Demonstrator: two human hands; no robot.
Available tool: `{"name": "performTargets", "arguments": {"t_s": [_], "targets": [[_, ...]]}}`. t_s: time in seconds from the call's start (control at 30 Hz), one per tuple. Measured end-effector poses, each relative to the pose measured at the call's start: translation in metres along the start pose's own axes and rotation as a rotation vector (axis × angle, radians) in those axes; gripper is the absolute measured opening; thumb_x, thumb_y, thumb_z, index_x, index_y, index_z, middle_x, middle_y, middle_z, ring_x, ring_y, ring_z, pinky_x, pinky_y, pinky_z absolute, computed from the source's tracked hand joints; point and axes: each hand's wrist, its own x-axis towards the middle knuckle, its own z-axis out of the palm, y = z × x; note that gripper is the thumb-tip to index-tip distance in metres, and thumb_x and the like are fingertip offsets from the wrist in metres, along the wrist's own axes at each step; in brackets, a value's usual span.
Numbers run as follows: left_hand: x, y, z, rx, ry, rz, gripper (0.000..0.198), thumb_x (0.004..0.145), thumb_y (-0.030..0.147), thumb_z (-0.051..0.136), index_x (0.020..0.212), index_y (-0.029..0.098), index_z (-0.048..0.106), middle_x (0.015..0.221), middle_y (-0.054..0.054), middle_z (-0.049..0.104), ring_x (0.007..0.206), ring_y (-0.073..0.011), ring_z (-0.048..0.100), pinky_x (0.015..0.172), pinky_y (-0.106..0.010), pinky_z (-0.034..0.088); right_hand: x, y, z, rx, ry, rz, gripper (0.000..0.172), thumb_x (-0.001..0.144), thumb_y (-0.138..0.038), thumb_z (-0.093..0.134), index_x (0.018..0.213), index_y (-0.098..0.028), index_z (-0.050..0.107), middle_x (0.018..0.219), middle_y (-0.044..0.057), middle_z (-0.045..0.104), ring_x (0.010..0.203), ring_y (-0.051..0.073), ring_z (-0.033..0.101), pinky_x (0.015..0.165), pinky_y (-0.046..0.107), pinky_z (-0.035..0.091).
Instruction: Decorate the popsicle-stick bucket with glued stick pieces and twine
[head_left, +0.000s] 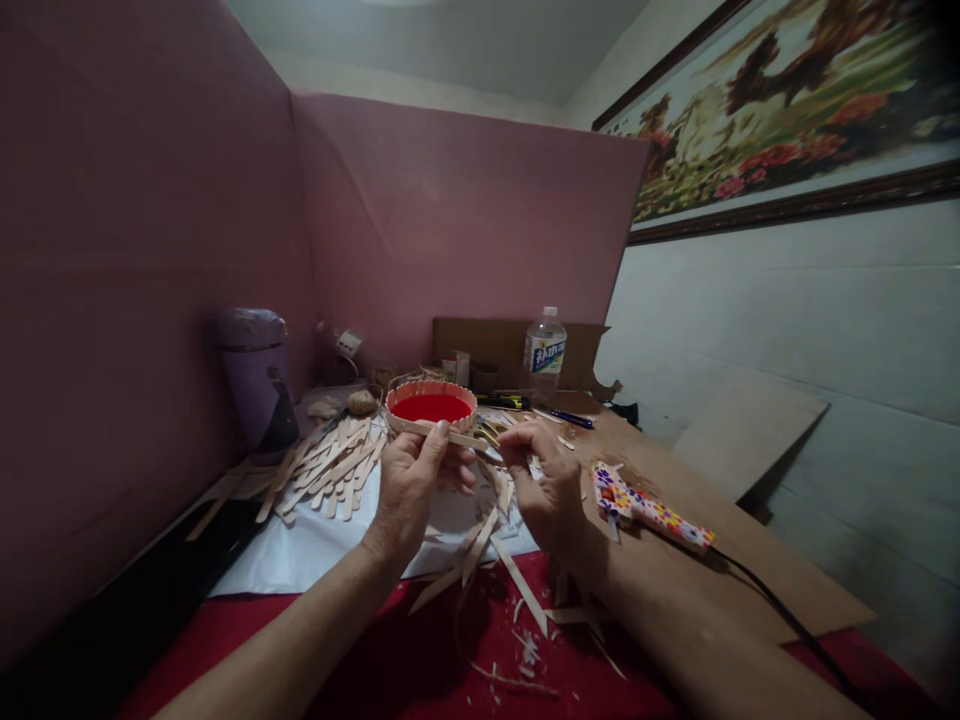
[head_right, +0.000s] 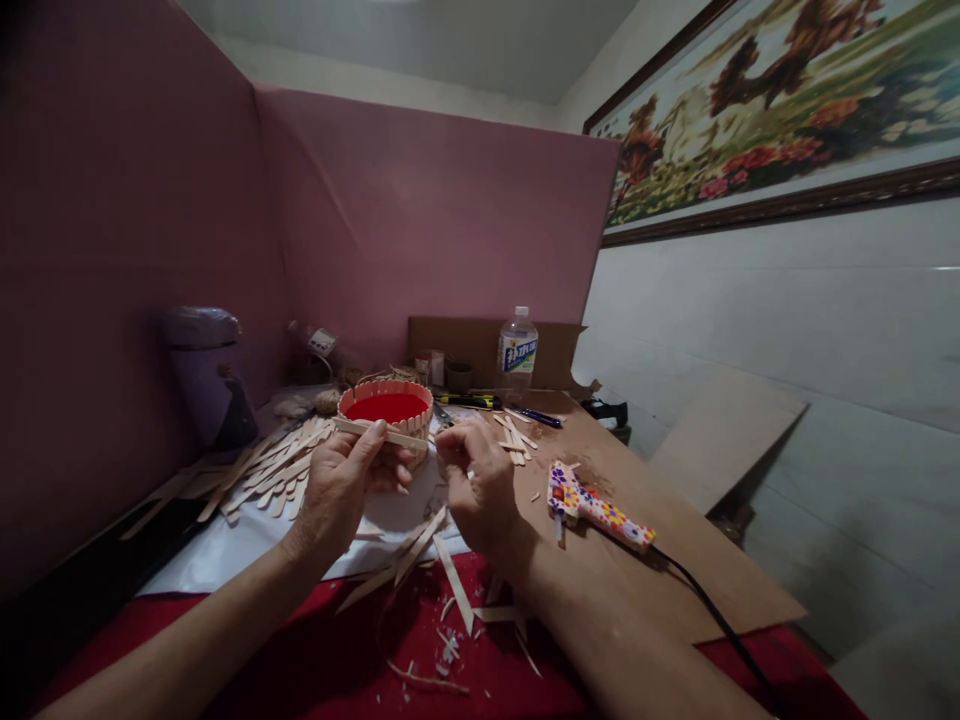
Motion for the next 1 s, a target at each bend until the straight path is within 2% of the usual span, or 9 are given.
{"name": "performTargets", "arguments": {"t_s": [0.1,0.17,0.33,0.53,0.8,1.0], "targets": [[0.000,-0.001,0.001,0.002,-0.015,-0.005,0.032,0.073,0.041,0.064,0.070,0.011,0.057,0.060,-0.005,0.067,0.040,-0.0123,0.057,0.038,-0.024,0.048,0.003,0.007,0.000,-0.074,0.010,0.108,0.011,0.086,-0.018,0.050,0.078,-0.020,0.057,0.072,0.002,0.056,0.069,0.017,0.051,0.064,0.030,0.040],[0.000,-0.002,0.000,0.005,-0.019,-0.006,0.032,0.073,0.042,0.064,0.069,0.011,0.057,0.061,-0.006,0.067,0.040,-0.0121,0.057,0.038,-0.024,0.048,0.004,0.009,0.000,-0.084,0.000,0.116,0.010,0.085,-0.017,0.051,0.080,-0.020,0.059,0.074,0.003,0.056,0.071,0.018,0.052,0.064,0.030,0.040],[0.001,-0.004,-0.002,0.018,-0.019,-0.013,0.031,0.074,0.040,0.063,0.071,0.010,0.057,0.063,-0.007,0.068,0.042,-0.0127,0.059,0.041,-0.025,0.050,0.003,0.003,0.000,-0.023,0.015,-0.006,0.019,0.082,-0.008,0.050,0.093,-0.020,0.060,0.094,0.007,0.055,0.084,0.019,0.053,0.065,0.030,0.043],[-0.001,-0.004,0.000,0.008,-0.039,0.014,0.032,0.075,0.037,0.063,0.090,0.010,0.056,0.061,-0.004,0.067,0.043,-0.0145,0.060,0.041,-0.026,0.049,-0.001,0.001,0.003,0.026,-0.055,-0.094,0.025,0.080,-0.004,0.050,0.096,-0.022,0.056,0.090,0.005,0.060,0.081,0.017,0.055,0.066,0.029,0.045],[-0.003,-0.008,0.003,0.108,-0.108,0.093,0.023,0.077,0.035,0.061,0.073,0.012,0.057,0.062,-0.002,0.064,0.041,-0.0105,0.056,0.040,-0.023,0.047,-0.001,-0.001,0.002,0.039,-0.107,-0.166,0.021,0.081,-0.007,0.052,0.095,-0.023,0.056,0.089,0.005,0.061,0.084,0.019,0.056,0.072,0.034,0.048],[-0.003,-0.010,0.002,0.093,-0.150,0.094,0.022,0.078,0.034,0.061,0.076,0.014,0.054,0.063,-0.001,0.064,0.040,-0.0114,0.056,0.039,-0.025,0.049,-0.001,-0.002,0.002,-0.012,-0.115,-0.204,0.026,0.079,-0.002,0.047,0.095,-0.022,0.054,0.088,0.005,0.060,0.085,0.019,0.054,0.076,0.034,0.046]]}}
